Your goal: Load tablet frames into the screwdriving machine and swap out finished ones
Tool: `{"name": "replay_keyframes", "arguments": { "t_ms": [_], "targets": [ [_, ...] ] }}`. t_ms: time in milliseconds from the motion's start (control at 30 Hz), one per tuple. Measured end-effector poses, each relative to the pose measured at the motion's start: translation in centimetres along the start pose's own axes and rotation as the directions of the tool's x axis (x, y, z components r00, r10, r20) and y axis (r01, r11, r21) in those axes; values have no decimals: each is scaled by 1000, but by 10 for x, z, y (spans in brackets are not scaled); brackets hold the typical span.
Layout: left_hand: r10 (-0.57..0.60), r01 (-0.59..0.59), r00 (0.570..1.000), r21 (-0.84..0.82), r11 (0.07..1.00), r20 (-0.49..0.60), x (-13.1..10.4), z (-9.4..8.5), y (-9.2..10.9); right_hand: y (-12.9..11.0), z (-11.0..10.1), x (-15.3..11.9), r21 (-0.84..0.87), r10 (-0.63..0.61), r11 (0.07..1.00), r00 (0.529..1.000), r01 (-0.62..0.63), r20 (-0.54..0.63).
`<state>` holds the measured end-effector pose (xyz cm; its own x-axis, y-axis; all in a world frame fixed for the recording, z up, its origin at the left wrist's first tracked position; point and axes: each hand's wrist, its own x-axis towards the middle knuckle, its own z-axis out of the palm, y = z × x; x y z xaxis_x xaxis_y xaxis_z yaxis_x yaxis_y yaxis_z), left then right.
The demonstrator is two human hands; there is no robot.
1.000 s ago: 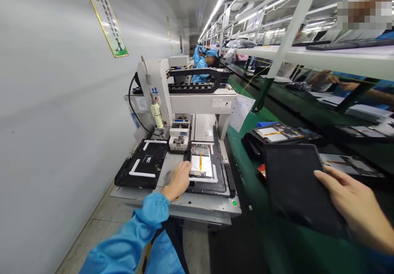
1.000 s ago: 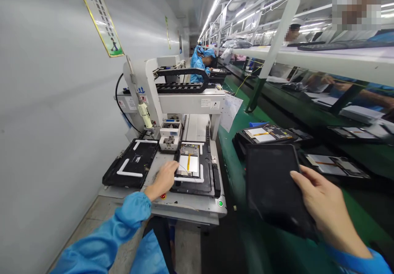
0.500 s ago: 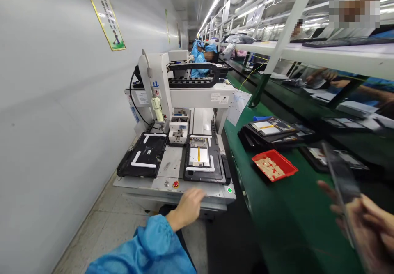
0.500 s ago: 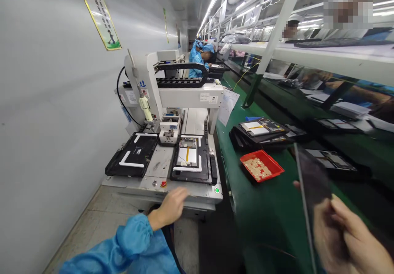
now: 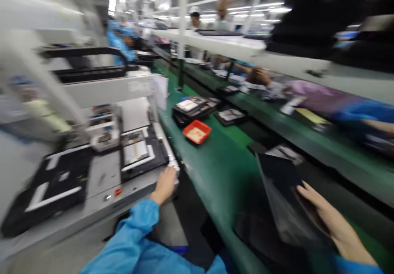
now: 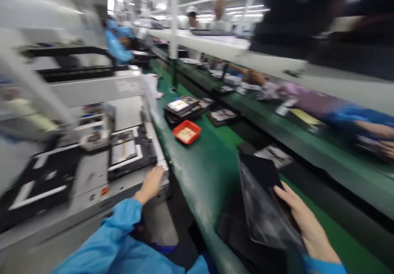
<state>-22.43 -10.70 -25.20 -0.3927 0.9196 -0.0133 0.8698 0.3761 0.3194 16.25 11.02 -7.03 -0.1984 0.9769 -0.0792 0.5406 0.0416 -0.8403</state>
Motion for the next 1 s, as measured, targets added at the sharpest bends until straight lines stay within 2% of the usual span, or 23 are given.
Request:
{"name": "replay_keyframes", "arguments": {
  "t_ms": [33, 67, 100, 167, 233, 267, 300, 367, 433, 467, 500, 567, 600, 667, 733, 800, 867, 933, 1000],
  "targets": [
    [6, -6, 1000, 20, 1000, 0, 1, 4, -1, 3, -17, -10, 152, 151, 976, 988, -153, 30],
    [-6, 7, 1000, 84, 996, -10, 2, 8, -3, 7, -34, -19, 269, 243, 931, 969, -245, 41],
    [-11, 13, 1000, 139, 990, -15, 3, 13, -3, 11, -48, -28, 353, 293, 891, 955, -287, 36],
    [10, -2, 999, 208, 978, -40, 0, 25, 1, 22, -72, -44, 317, 261, 920, 963, -228, -65],
    [27, -10, 996, 191, 981, -87, -11, 36, 14, 33, -82, -58, 60, 115, 992, 980, -107, -163],
    [38, -22, 993, 139, 990, -112, -17, 41, 25, 37, -80, -64, -127, 21, 991, 982, -46, -186],
    [42, -34, 989, 58, 998, -139, -24, 45, 36, 39, -75, -68, -325, -63, 946, 981, -1, -185],
    [14, -42, 983, -152, 987, -182, -32, 48, 60, 36, -54, -72, -645, -139, 764, 979, 10, -149],
    [-80, 13, 976, -312, 950, -201, -35, 45, 81, 28, -30, -69, -788, -113, 615, 988, -17, -109],
    [-128, 48, 969, -351, 935, -210, -36, 40, 90, 25, -21, -67, -807, -111, 590, 990, -1, -83],
    [-165, 73, 960, -365, 928, -227, -37, 35, 98, 24, -15, -65, -803, -123, 595, 990, 22, -64],
    [-177, 61, 944, -382, 922, -278, -41, 23, 115, 31, -15, -62, -747, -171, 661, 983, 68, -62],
    [-151, 20, 947, -415, 910, -284, -44, 18, 126, 39, -21, -63, -712, -178, 699, 980, 66, -84],
    [-21, -88, 981, -530, 843, -195, -50, 14, 154, 64, -34, -68, -671, -121, 742, 983, -2, -138],
    [157, -143, 987, -639, 755, -36, -54, 18, 189, 92, -43, -79, -662, -5, 746, 993, -77, -121],
    [260, -150, 963, -649, 746, 77, -53, 28, 223, 113, -40, -92, -647, 115, 753, 992, -119, -50],
    [277, -159, 955, -596, 787, 111, -52, 39, 248, 125, -28, -105, -596, 158, 791, 987, -137, -18],
    [263, -159, 959, -564, 810, 108, -53, 47, 262, 128, -15, -115, -492, 138, 856, 987, -160, -81],
    [233, -129, 967, -586, 800, 106, -58, 48, 270, 126, -8, -119, -256, 110, 955, 982, -148, -156]
  ]
}}
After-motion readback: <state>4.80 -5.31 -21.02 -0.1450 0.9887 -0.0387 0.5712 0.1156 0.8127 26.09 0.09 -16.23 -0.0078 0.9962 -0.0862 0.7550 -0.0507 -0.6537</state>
